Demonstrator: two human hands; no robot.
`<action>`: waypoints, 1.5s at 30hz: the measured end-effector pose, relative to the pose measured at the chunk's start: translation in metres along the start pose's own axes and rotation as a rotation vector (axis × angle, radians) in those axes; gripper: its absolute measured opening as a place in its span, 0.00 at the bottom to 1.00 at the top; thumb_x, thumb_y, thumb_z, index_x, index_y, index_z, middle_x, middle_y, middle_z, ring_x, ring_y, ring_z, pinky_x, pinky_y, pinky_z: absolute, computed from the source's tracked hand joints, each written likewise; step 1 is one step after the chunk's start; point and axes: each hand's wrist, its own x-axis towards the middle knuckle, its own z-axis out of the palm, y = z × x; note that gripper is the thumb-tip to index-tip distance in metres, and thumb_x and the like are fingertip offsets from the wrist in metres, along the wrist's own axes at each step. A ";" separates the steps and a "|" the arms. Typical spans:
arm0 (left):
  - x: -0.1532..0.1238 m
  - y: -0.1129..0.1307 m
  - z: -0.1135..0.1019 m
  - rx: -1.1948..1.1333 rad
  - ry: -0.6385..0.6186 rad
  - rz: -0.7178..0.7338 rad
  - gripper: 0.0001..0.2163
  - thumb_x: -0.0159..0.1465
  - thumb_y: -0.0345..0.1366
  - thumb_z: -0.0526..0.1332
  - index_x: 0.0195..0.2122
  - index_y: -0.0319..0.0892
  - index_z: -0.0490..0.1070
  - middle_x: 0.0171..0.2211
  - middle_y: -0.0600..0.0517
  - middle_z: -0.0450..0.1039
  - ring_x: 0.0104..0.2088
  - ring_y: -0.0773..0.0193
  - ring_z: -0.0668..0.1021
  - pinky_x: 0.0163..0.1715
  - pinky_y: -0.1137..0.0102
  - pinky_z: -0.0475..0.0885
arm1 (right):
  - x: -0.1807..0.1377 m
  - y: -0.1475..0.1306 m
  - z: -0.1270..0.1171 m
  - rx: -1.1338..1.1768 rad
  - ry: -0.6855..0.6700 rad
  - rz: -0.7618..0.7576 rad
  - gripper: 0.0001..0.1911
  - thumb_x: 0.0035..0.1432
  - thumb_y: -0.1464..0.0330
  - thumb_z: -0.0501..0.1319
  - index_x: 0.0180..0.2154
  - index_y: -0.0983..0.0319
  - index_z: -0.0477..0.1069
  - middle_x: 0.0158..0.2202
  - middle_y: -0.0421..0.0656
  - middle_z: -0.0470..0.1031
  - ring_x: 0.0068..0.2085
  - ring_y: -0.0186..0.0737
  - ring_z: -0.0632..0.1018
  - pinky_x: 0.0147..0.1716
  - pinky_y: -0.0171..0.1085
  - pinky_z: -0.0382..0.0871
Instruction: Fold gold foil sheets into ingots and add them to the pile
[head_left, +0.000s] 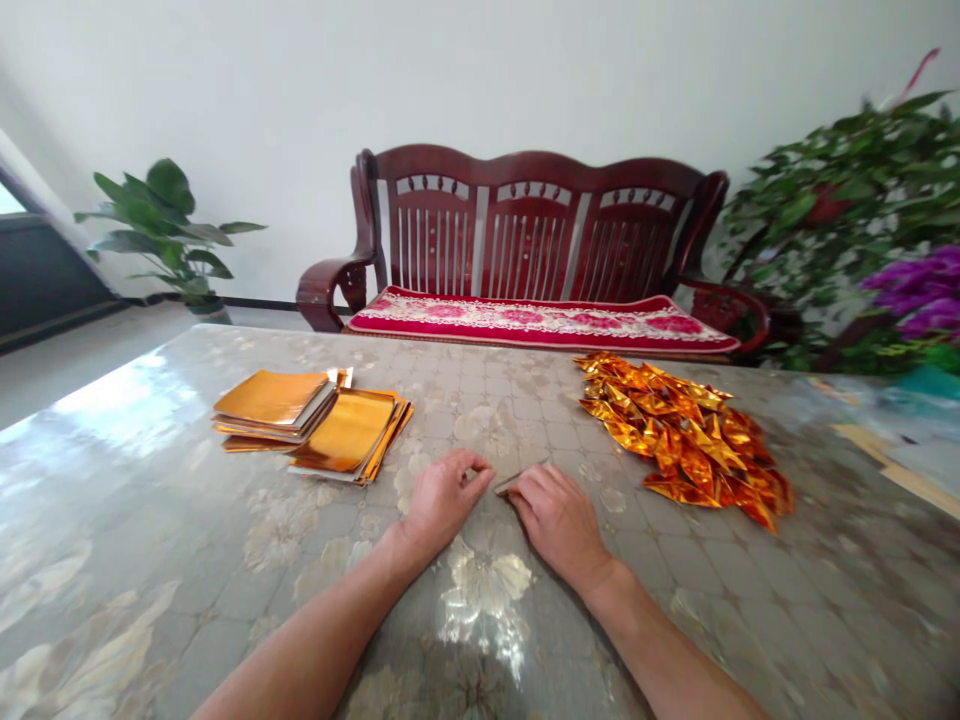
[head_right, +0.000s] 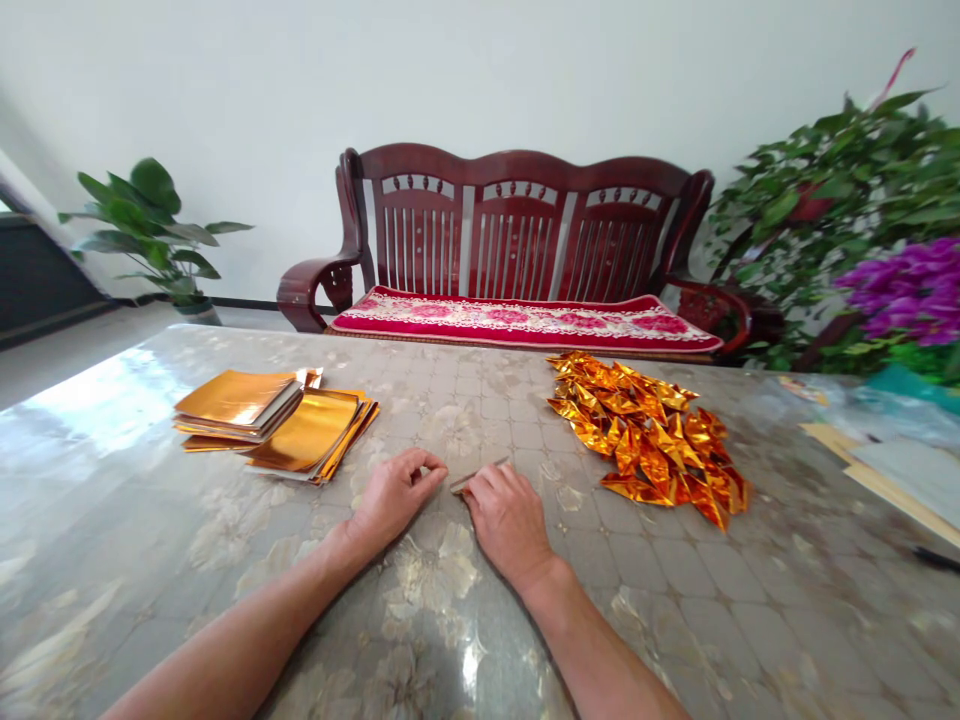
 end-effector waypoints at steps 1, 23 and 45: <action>0.001 0.000 -0.001 0.002 0.001 -0.030 0.07 0.65 0.38 0.61 0.36 0.44 0.78 0.34 0.54 0.79 0.32 0.66 0.77 0.34 0.73 0.67 | 0.000 0.001 0.001 0.001 0.002 -0.001 0.06 0.66 0.69 0.59 0.35 0.59 0.73 0.36 0.42 0.75 0.40 0.43 0.72 0.39 0.39 0.63; 0.016 0.001 -0.001 0.141 -0.138 -0.085 0.08 0.61 0.38 0.60 0.30 0.45 0.79 0.33 0.52 0.80 0.36 0.62 0.79 0.34 0.72 0.65 | 0.006 0.003 0.007 0.058 -0.027 0.084 0.07 0.65 0.64 0.61 0.34 0.59 0.73 0.36 0.42 0.74 0.41 0.43 0.71 0.40 0.39 0.60; 0.019 0.008 -0.009 0.188 -0.201 -0.127 0.10 0.61 0.41 0.60 0.30 0.46 0.79 0.33 0.52 0.81 0.34 0.62 0.79 0.29 0.73 0.63 | 0.018 -0.005 0.004 0.007 -0.111 0.240 0.07 0.63 0.68 0.59 0.31 0.58 0.71 0.35 0.41 0.75 0.39 0.41 0.71 0.37 0.38 0.56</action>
